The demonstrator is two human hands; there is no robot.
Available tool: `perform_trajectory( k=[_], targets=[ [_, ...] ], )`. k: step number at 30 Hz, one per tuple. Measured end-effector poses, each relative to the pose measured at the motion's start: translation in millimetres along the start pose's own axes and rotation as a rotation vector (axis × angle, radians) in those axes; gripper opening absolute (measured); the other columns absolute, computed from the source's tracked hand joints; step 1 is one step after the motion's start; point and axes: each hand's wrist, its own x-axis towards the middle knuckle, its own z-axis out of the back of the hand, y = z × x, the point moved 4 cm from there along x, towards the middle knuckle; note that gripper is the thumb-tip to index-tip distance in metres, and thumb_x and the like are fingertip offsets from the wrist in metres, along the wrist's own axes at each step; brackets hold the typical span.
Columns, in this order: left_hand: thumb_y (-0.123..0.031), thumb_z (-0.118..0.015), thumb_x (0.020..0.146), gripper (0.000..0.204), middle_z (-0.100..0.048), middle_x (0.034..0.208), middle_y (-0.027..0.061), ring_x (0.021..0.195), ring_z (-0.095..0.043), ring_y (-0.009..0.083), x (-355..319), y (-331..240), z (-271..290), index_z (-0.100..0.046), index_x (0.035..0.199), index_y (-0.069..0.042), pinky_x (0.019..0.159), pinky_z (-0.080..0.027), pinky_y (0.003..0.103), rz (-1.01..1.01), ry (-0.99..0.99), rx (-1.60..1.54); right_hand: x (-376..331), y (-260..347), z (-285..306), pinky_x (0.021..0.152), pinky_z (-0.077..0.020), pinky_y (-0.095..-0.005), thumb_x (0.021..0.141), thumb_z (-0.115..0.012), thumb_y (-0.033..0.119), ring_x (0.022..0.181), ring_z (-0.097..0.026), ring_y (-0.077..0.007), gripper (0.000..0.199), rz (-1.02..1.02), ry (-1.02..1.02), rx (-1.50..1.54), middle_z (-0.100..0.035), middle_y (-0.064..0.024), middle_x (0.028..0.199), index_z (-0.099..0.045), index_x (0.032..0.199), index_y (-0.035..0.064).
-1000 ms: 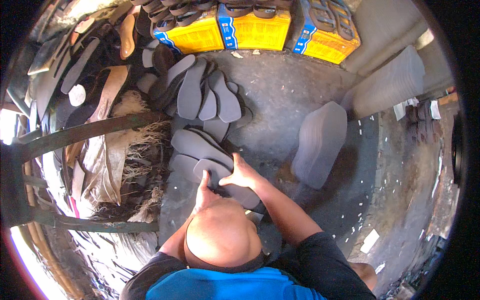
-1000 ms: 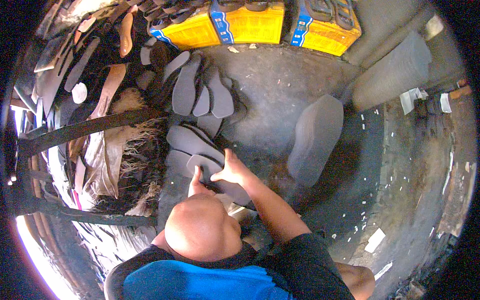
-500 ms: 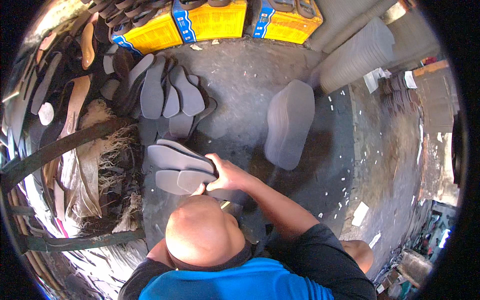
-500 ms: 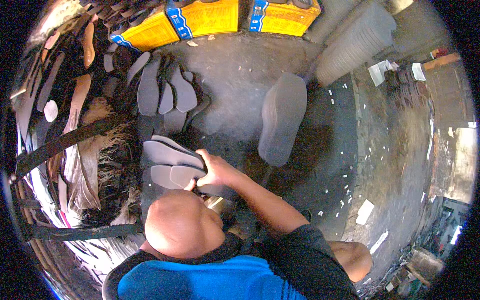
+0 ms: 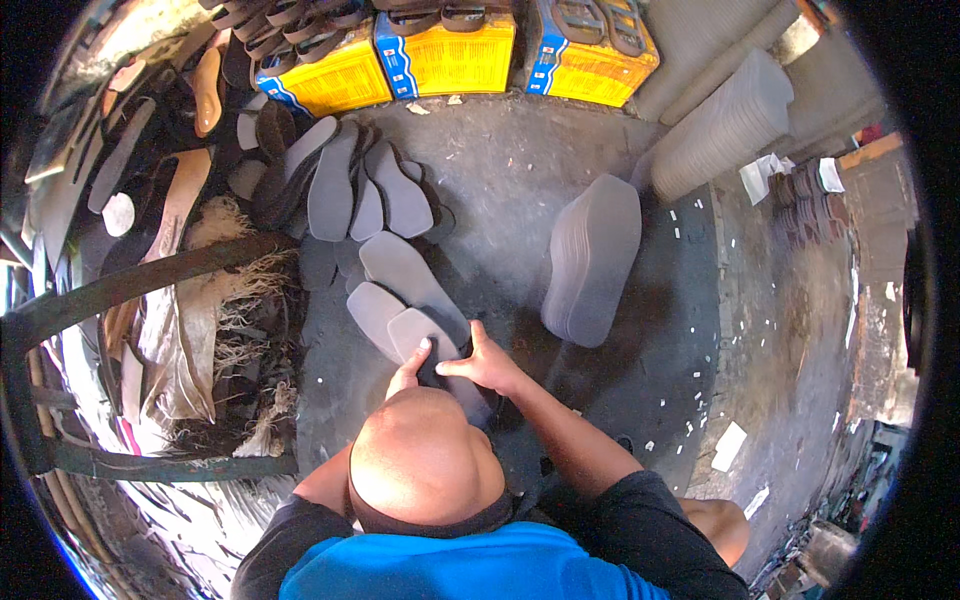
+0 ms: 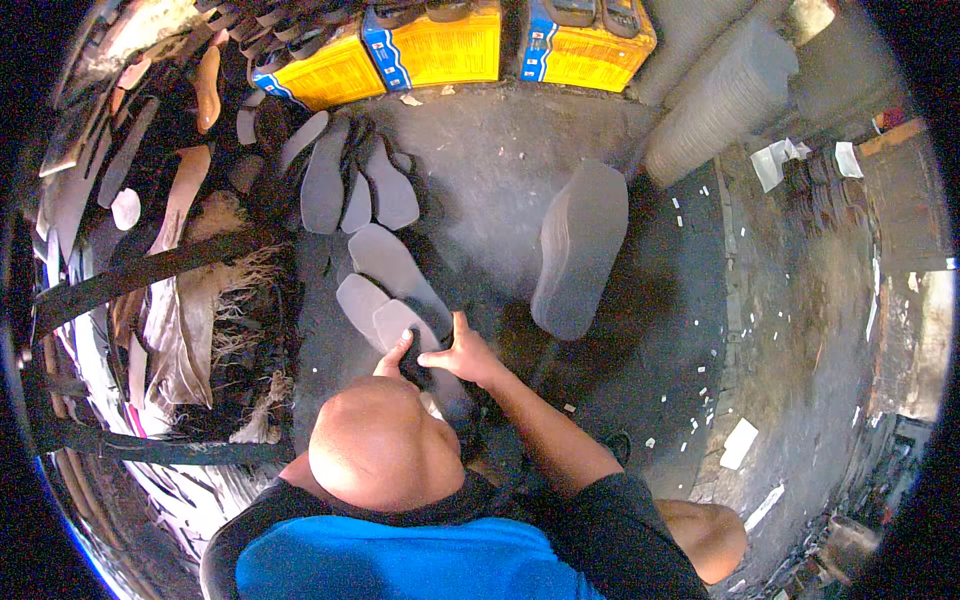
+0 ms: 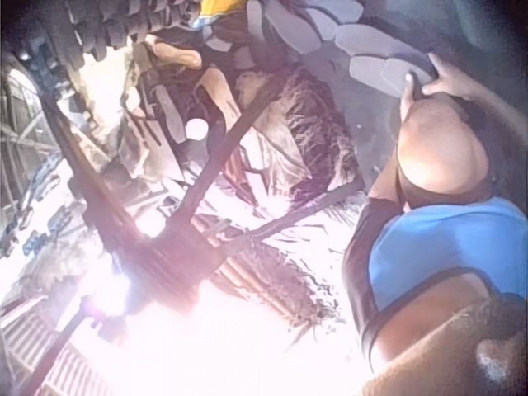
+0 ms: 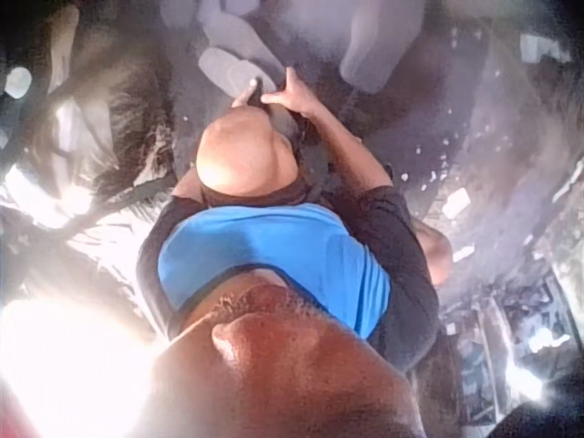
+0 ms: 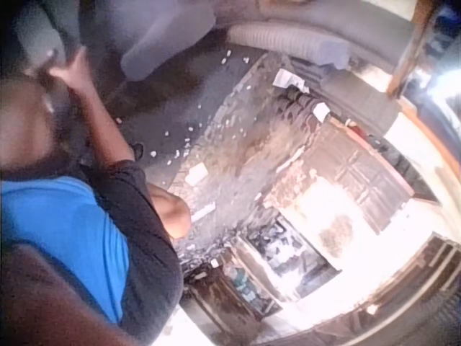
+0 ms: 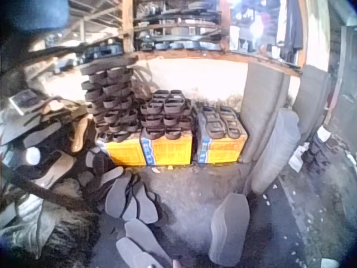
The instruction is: The person gathers and stacks gray shoe soles on the floor, aligning them into neat piles. They repeatedly pick up, align, and place the soles into stacks, then move the stacks to a nearby wooden shelf.
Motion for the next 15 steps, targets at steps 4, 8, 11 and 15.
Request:
perform_trajectory(
  k=[4, 8, 11, 15],
  targets=[
    [-0.047, -0.071, 0.094, 0.062, -0.066, 0.132, 0.0155, 0.12, -0.063, 0.0348, -8, 2, 1, -0.058, 0.14, -0.009, 0.107, -0.046, 0.055, 0.08, 0.064, 0.058, 3, 4, -1, 0.112, -0.0419, -0.0459, 0.071, -0.089, 0.05, 0.133, -0.054, -0.0416, 0.114, 0.135, -0.096, -0.373, -0.051, -0.0335, 0.143, -0.031, 0.15, -0.0074],
    [-0.063, -0.062, 0.094, 0.077, -0.059, 0.143, 0.0164, 0.128, -0.057, 0.0357, -7, 5, 0, -0.052, 0.146, -0.008, 0.112, -0.041, 0.055, 0.391, 0.514, -0.453, 28, 1, -5, 0.109, -0.0454, -0.0423, 0.07, -0.089, 0.053, 0.13, -0.055, -0.0419, 0.112, 0.035, 0.014, -0.228, -0.054, -0.0305, 0.142, -0.036, 0.149, -0.0072],
    [-0.068, -0.06, 0.092, 0.079, -0.064, 0.133, 0.0151, 0.117, -0.062, 0.0338, 5, -1, 28, -0.056, 0.141, -0.007, 0.103, -0.048, 0.052, 0.219, 0.315, -0.081, 29, 6, -4, 0.108, -0.0456, -0.042, 0.066, -0.088, 0.054, 0.131, -0.055, -0.0409, 0.093, -0.086, 0.199, -0.257, -0.057, -0.0285, 0.14, -0.06, 0.133, -0.0043],
    [-0.048, -0.075, 0.09, 0.065, -0.068, 0.125, 0.0141, 0.113, -0.065, 0.029, 2, -14, 33, -0.06, 0.136, -0.005, 0.1, -0.052, 0.047, -0.103, 0.367, 0.285, -13, 35, 19, 0.114, -0.04, -0.0471, 0.061, -0.086, 0.057, 0.139, -0.043, -0.0467, 0.108, 0.119, 0.202, -0.435, -0.055, -0.0319, 0.14, -0.051, 0.146, -0.0003]
  ],
)
